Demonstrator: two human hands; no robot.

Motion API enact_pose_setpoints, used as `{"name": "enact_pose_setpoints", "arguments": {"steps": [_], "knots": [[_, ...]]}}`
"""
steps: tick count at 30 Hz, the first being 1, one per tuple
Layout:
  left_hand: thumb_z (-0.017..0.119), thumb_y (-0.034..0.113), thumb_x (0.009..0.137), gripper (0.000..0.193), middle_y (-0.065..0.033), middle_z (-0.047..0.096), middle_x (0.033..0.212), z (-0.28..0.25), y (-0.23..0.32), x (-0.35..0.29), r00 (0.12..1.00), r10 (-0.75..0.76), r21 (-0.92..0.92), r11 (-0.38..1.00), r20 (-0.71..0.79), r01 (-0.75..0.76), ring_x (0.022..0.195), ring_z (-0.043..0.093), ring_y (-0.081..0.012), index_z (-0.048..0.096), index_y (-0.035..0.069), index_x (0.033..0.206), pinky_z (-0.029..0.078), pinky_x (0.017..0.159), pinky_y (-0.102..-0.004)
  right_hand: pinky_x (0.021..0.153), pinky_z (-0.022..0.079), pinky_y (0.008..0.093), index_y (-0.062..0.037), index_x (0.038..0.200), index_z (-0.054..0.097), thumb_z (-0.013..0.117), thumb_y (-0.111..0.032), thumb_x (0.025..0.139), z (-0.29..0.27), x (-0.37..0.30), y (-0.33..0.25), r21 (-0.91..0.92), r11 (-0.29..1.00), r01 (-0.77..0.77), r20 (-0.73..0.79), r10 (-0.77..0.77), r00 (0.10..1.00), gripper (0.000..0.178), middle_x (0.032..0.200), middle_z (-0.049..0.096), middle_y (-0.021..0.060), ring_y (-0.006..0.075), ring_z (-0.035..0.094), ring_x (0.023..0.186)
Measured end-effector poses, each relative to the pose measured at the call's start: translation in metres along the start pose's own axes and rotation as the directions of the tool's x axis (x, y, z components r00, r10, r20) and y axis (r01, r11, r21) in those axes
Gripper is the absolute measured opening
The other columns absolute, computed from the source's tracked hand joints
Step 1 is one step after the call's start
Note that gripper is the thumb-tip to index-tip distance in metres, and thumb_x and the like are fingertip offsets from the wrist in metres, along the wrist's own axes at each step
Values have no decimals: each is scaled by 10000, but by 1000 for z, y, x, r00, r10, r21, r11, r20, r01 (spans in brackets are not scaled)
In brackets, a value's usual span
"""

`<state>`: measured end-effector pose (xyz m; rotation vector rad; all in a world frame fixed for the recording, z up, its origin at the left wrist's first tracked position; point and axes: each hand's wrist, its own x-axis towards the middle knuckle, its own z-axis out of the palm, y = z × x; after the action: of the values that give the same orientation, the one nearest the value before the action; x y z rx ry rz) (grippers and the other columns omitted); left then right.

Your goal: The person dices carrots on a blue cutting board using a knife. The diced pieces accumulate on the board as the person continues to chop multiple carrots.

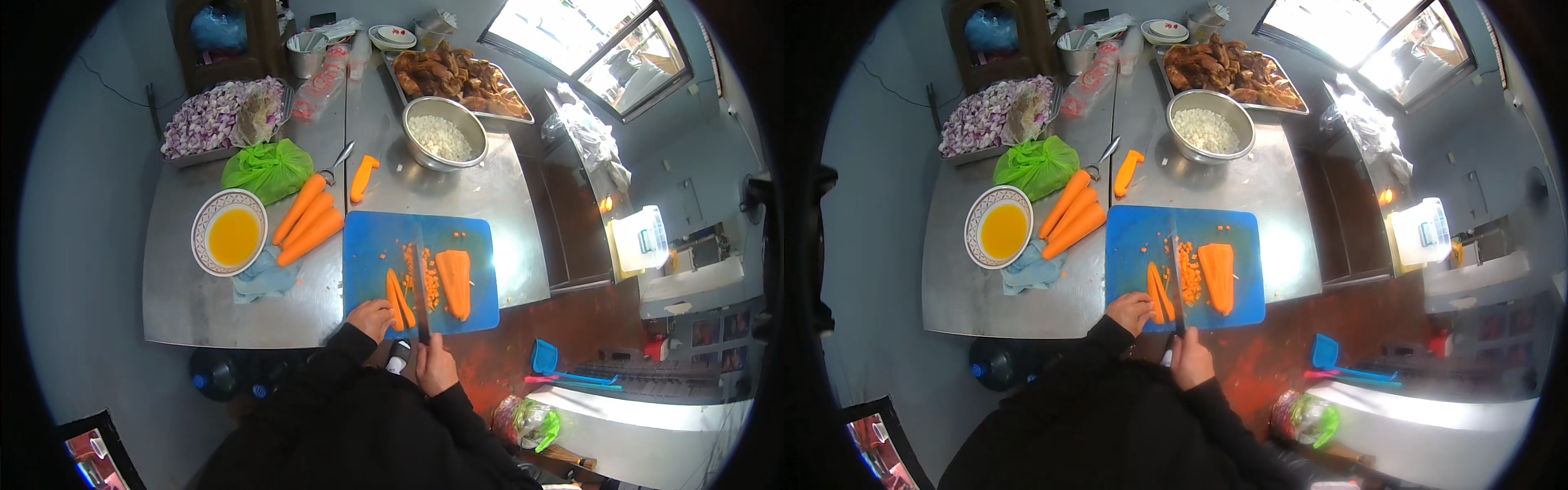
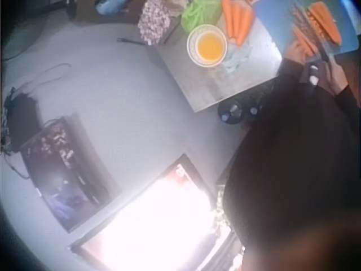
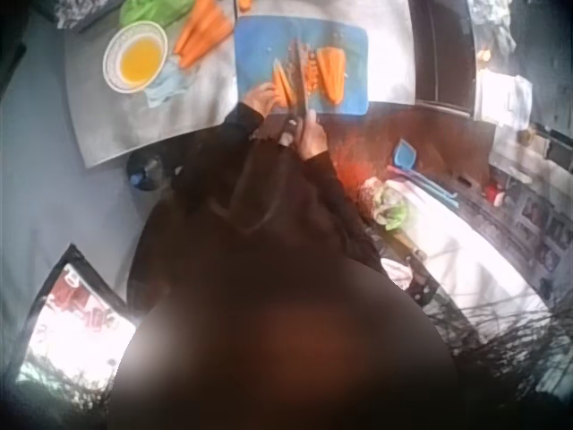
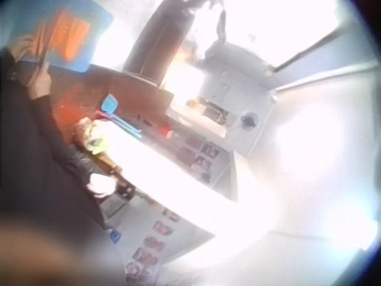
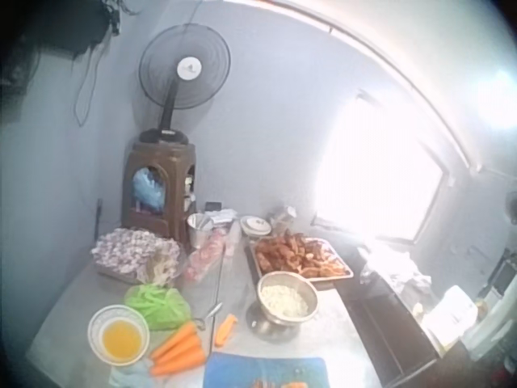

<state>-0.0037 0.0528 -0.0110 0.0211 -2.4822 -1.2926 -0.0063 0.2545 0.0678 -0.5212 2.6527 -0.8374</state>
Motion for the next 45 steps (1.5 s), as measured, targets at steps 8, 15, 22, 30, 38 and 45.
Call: {"name": "enact_pose_setpoints", "arguments": {"steps": [8,15,22,30,38,45], "knots": [[774,59,817,97,-105,723,1020,-2,-9,10,999,26,-69,997,23,-24,950,694,-314,760,27,907,569,837,-404,676,500,617,-16,1105,474,566,-186,1022,8,12,0,-62,998,-14,65,18,998,210,776,659,315,535,647,740],[755,28,814,62,-101,707,972,-5,-10,5,999,54,-87,995,4,-53,921,685,-313,748,20,875,559,807,-413,667,500,619,-9,1080,472,576,-181,1018,21,8,2,-26,1000,-15,138,18,990,210,766,653,319,537,647,739],[758,37,822,44,-97,695,944,-9,-11,4,998,67,-125,990,9,-65,895,673,-321,729,24,852,554,789,-422,661,502,628,-7,1087,468,579,-179,1001,25,4,-6,98,994,41,-246,-15,969,222,755,649,325,546,641,721],[747,39,835,38,-102,692,959,-10,-16,5,988,141,-62,989,63,-137,913,673,-323,726,22,862,553,810,-421,627,507,589,-30,1062,474,593,-124,997,26,10,-15,-71,995,-75,-3,74,997,164,744,667,261,513,655,725],[746,64,845,86,-103,702,992,-5,-8,12,995,92,-125,988,41,-86,940,681,-337,721,29,920,556,836,-420,593,502,537,-13,1074,537,607,-61,980,-32,9,-46,126,990,65,-297,-25,955,126,786,670,278,488,663,714],[765,96,837,266,-129,664,1068,-12,-6,26,988,-36,98,994,-153,51,997,656,-370,698,35,1087,540,871,-442,670,517,609,-18,1072,504,588,-159,996,18,20,15,-119,992,-30,53,37,998,181,774,670,300,520,662,742]]}}
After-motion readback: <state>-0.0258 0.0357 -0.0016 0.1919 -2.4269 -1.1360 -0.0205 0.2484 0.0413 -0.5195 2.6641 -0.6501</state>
